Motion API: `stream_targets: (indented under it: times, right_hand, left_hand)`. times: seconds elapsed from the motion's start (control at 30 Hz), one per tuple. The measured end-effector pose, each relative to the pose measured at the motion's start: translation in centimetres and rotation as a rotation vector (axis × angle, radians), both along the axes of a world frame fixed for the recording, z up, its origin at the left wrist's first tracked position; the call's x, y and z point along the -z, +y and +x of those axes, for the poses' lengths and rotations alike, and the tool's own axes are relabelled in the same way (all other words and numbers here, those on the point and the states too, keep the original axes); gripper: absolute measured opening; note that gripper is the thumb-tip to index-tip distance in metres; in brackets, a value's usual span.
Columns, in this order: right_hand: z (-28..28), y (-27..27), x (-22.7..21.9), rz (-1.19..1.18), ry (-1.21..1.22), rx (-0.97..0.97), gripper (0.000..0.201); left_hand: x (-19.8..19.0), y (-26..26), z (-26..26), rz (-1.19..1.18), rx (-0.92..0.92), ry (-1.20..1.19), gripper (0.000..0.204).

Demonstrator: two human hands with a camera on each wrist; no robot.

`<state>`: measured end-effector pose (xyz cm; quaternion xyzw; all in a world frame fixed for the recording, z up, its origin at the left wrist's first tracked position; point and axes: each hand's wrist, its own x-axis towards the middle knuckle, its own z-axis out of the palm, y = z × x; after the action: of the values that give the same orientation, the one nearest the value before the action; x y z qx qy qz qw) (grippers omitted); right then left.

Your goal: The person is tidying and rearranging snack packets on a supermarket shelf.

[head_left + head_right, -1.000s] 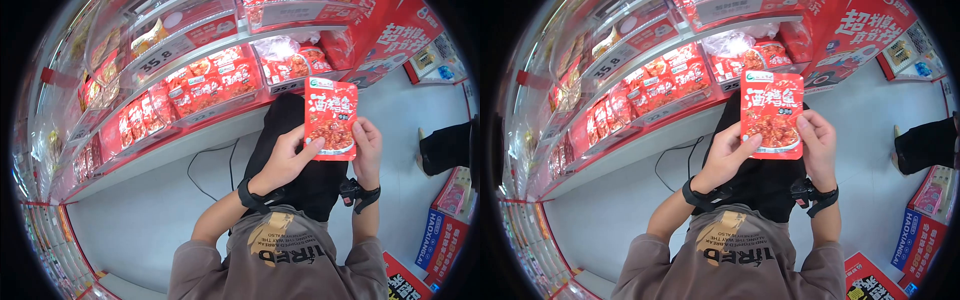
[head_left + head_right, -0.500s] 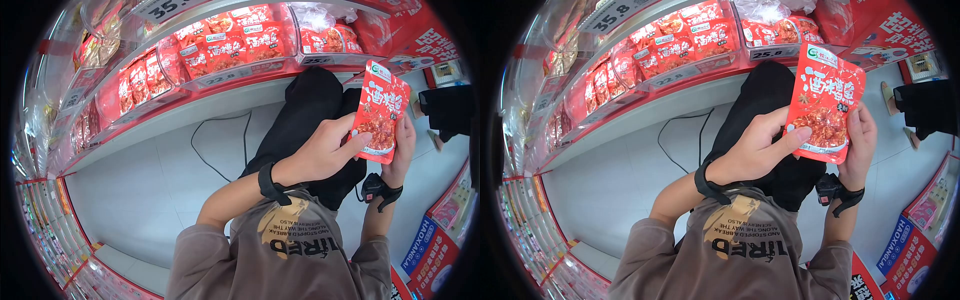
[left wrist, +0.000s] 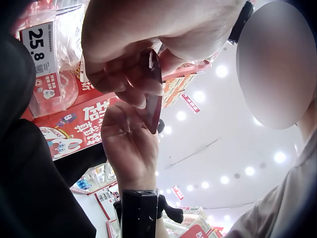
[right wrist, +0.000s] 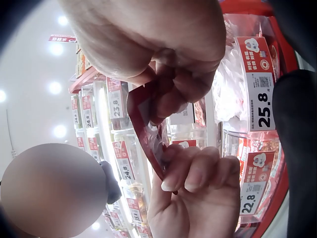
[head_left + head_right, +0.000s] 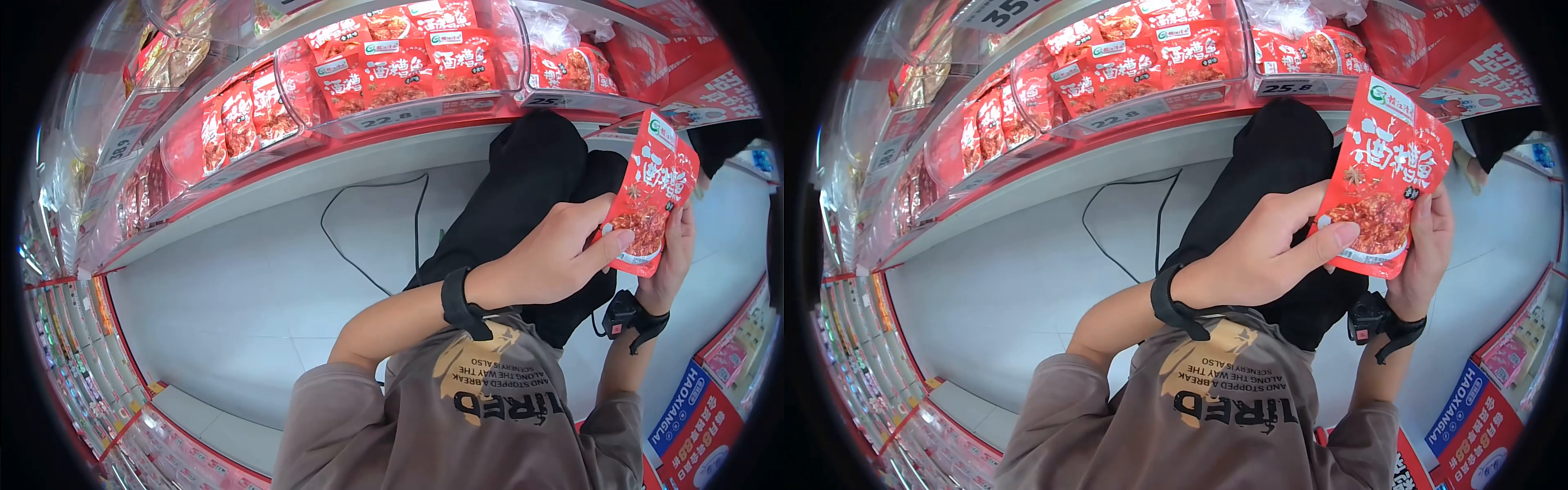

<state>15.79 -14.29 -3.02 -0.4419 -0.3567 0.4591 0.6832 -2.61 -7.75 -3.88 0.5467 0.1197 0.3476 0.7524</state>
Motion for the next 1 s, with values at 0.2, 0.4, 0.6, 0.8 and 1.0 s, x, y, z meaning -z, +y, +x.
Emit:
stream_targets:
  times: [0.2, 0.4, 0.6, 0.8, 1.0]
  right_hand:
    - [-0.4, 0.2, 0.3, 0.023, 0.005, 0.002, 0.028]
    - [-0.5, 0.4, 0.2, -0.006, 0.004, 0.003, 0.027]
    - [-0.8, 0.5, 0.1, -0.052, 0.023, -0.002, 0.027]
    - [-0.7, 0.6, 0.4, -0.097, 0.01, -0.008, 0.027]
    - [-1.4, 0.7, 0.0, -0.138, 0.019, 0.059, 0.031]
  left_hand:
    - [0.0, 0.3, -0.4, 0.01, 0.01, -0.003, 0.033]
    - [0.1, 0.3, -0.3, -0.02, -0.018, -0.037, 0.032]
    - [0.6, 0.3, -0.3, -0.019, -0.017, -0.023, 0.03]
    - [0.7, 0.4, -0.3, -0.053, -0.005, -0.019, 0.03]
    - [0.6, 0.4, -0.2, -0.04, -0.05, 0.0, 0.022]
